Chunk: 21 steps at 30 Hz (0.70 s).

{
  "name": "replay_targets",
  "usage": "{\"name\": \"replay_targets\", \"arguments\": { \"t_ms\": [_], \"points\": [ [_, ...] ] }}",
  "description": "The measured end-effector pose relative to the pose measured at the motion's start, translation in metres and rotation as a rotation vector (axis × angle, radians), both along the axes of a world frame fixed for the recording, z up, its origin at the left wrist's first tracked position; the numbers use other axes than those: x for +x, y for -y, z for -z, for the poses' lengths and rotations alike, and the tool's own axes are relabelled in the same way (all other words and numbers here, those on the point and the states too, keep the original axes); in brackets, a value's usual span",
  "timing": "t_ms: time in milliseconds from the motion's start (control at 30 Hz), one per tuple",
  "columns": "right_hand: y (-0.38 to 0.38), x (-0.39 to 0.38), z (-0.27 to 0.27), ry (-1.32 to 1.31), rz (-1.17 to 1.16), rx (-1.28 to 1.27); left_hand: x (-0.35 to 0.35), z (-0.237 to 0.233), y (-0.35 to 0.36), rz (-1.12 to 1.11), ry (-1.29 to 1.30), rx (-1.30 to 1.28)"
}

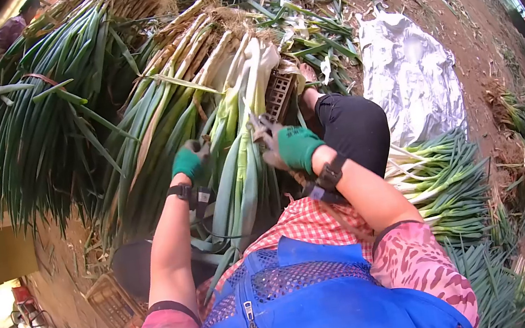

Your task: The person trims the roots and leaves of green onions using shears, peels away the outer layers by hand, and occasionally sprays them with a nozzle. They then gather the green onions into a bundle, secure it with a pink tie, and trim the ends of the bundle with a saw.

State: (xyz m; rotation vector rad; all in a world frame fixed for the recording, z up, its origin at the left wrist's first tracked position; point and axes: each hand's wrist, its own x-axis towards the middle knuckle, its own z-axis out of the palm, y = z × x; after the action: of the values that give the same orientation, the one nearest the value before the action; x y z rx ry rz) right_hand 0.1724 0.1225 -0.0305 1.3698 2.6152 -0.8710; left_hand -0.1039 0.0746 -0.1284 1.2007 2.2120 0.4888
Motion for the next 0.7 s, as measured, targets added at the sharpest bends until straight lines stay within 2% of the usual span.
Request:
{"name": "replay_targets", "arguments": {
  "t_ms": [67,100,167,200,267,367,433,500,567,633,700],
  "points": [
    [0.022,0.003,0.0,-0.027,0.108,-0.126,0.001,0.046,0.009,0.117,-0.087,-0.022],
    [0.03,0.006,0.001,-0.024,0.118,-0.133,0.006,0.041,0.008,0.067,-0.148,-0.003],
    [0.043,0.008,0.009,-0.024,0.156,-0.136,0.007,0.032,0.007,0.083,0.069,-0.059],
    [0.049,0.01,0.009,-0.083,0.191,-0.12,0.01,0.007,0.005,0.086,0.176,-0.084],
    [0.058,0.014,0.009,-0.205,0.261,-0.087,0.012,-0.018,0.0,0.06,0.314,-0.007],
    [0.067,0.012,0.002,-0.273,0.289,-0.168,0.014,-0.023,-0.007,0.07,0.515,0.174],
    [0.073,0.008,-0.023,-0.3,0.268,-0.24,0.024,-0.019,-0.008,0.004,0.672,0.093],
    [0.071,0.007,-0.015,-0.236,0.278,-0.258,0.034,-0.009,-0.008,-0.085,0.861,0.045],
    [0.067,0.01,0.0,-0.213,0.283,-0.199,0.043,0.002,-0.001,-0.033,0.75,0.045],
    [0.058,0.011,0.021,-0.206,0.16,-0.028,0.049,0.005,0.002,0.005,0.666,0.051],
    [0.047,0.008,0.012,-0.199,0.211,-0.114,0.054,0.005,0.003,0.034,0.663,0.064]
  ]
}}
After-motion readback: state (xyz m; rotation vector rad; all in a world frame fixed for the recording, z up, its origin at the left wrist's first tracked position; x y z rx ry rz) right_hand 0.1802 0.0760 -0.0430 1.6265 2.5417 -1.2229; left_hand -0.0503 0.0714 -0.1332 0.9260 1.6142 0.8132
